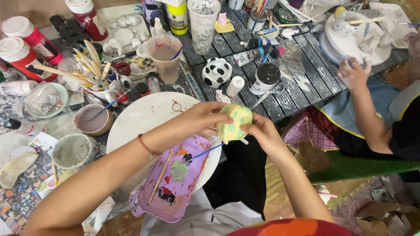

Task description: The person paints green clover patterns onto a small yellow ceramic piece using a fine brush and green paint. They then mix a white substance in a small container with their fingers.

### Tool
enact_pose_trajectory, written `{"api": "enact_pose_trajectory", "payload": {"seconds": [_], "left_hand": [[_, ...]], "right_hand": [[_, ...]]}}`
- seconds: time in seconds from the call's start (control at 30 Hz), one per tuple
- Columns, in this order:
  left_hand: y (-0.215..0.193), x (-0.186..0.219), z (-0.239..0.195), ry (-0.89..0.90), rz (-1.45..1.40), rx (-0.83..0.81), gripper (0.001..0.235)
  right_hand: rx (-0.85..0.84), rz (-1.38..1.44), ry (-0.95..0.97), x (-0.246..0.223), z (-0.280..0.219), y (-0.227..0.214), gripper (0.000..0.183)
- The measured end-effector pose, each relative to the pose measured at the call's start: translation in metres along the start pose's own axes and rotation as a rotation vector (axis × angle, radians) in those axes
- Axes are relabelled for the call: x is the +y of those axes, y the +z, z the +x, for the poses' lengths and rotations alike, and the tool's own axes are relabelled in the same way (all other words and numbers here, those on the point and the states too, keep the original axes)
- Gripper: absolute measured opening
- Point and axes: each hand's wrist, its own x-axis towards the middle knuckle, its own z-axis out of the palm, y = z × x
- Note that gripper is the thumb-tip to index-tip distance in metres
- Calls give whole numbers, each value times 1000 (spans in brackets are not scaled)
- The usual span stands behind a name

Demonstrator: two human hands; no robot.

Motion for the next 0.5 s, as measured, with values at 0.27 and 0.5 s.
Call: {"api": "enact_pose_trajectory", "payload": {"seconds": [0.27, 0.5], "left_hand": [[13, 6, 72, 11, -45, -155, 61], [33, -15, 150, -79, 111, -53, 65]], "right_hand": [[252, 185, -40, 18, -23, -51, 54], [489, 210, 34, 78, -48, -51, 47]]}}
